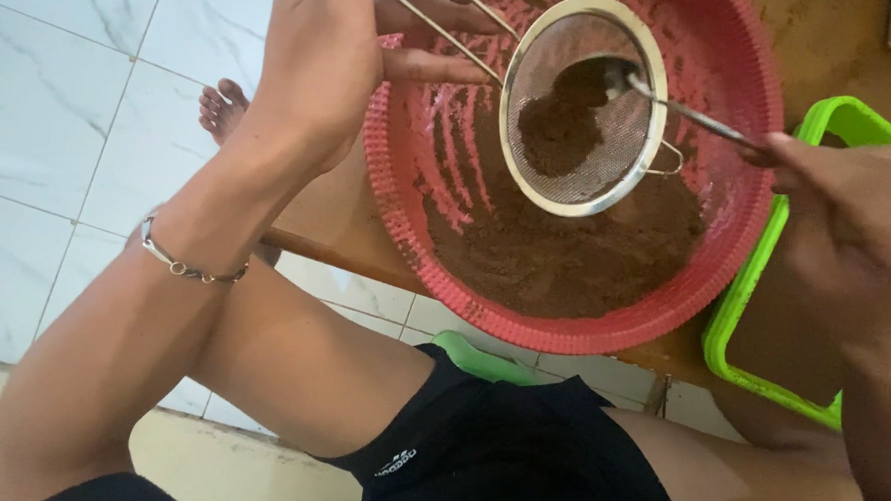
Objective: Using a spoon and a handheld sieve to filter fine coffee grounds from a bowl into a tray.
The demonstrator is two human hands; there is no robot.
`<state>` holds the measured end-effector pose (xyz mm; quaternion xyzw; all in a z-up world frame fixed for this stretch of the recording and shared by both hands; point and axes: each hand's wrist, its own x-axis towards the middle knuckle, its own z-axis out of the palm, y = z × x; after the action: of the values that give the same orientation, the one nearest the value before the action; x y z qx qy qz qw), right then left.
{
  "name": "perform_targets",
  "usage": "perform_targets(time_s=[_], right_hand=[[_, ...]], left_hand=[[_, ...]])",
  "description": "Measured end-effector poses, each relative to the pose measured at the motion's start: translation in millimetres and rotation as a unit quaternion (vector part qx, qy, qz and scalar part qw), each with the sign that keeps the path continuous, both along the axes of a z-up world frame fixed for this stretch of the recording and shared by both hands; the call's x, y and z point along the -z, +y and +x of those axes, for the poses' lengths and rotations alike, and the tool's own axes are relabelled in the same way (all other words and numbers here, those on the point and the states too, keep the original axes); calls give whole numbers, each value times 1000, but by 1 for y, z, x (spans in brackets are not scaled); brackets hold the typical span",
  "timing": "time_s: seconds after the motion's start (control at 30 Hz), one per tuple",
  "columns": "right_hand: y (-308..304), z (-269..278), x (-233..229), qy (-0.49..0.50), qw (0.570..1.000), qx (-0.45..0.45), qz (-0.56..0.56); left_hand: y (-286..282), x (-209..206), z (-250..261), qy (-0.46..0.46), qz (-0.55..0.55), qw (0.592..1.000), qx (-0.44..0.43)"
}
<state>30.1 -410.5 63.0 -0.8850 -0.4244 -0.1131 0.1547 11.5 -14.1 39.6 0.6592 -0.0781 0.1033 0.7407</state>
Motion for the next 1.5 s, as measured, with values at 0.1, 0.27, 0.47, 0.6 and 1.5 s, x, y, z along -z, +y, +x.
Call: perform_targets(time_s=[0.1,0.27,0.47,0.6,1.5], right_hand=[[-19,1,6,114,986,49,107],[-59,6,14,266,931,156,196],[-188,25,65,377,865,236,232],[-190,14,67,352,892,231,167],[-164,-74,9,94,966,220,99]], left_hand=[[0,1,0,-9,21,1000,14],[-8,-4,1,68,-83,994,-10],[0,-5,3,59,-33,998,-2],[-5,-8,0,108,-143,983,-45],[-34,0,0,153,-225,962,-34]])
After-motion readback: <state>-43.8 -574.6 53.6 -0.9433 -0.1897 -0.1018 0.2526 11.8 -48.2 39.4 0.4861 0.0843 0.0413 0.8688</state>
